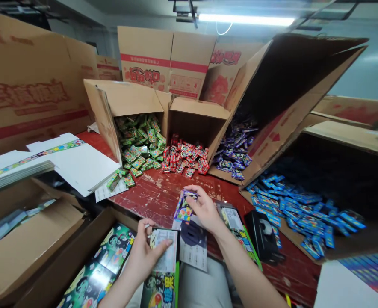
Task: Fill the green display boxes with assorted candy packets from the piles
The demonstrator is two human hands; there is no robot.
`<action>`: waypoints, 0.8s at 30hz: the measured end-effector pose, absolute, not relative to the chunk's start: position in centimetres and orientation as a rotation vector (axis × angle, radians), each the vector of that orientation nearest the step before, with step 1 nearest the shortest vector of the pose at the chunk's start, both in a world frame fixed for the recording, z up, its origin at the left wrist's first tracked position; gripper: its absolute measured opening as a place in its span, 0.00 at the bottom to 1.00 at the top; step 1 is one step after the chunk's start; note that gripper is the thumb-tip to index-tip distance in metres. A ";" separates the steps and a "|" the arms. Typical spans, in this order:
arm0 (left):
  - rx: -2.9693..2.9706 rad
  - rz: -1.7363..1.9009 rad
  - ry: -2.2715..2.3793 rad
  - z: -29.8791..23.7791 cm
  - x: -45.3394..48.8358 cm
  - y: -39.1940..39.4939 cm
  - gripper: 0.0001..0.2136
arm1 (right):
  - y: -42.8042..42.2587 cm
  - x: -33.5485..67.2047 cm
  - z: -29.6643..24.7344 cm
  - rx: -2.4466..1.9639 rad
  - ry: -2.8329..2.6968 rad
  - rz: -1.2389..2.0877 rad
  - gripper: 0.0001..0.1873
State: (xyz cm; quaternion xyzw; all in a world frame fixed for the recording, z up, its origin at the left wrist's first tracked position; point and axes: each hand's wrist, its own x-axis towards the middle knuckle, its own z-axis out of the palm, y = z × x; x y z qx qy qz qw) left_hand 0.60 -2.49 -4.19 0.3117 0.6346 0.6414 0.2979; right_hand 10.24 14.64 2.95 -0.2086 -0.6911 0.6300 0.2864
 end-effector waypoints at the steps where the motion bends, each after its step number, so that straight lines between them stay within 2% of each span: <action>1: 0.842 1.696 1.694 -3.9 0.8 -2.6 0.21 | 14.2 9.6 3.6 -0.501 -1.921 1.692 0.15; 6: 0.816 1.728 1.638 -3.8 1.8 -2.7 0.21 | 14.1 7.0 4.5 -0.118 -2.545 1.703 0.12; 10: 0.599 1.835 1.484 -3.4 2.9 -2.2 0.25 | 14.8 5.8 4.0 0.108 -2.835 1.580 0.15; 14: 0.451 1.910 1.467 -3.1 2.6 -2.3 0.28 | 14.2 6.4 1.9 -0.254 -2.597 1.611 0.24; 17: 0.427 1.938 1.545 -4.0 1.3 -2.5 0.29 | 13.2 7.7 -0.6 -0.281 -2.459 1.619 0.16; 20: 0.485 1.906 1.533 -5.3 0.3 -2.2 0.33 | 13.8 8.6 -2.6 -0.247 -2.425 1.723 0.15; 22: 0.519 1.888 1.502 -5.9 0.1 -2.0 0.35 | 15.9 8.5 -3.1 -0.450 -2.388 1.613 0.16; 24: 0.526 1.905 1.484 -6.3 0.1 -1.8 0.35 | 19.6 8.0 -2.8 -0.762 -2.345 1.343 0.15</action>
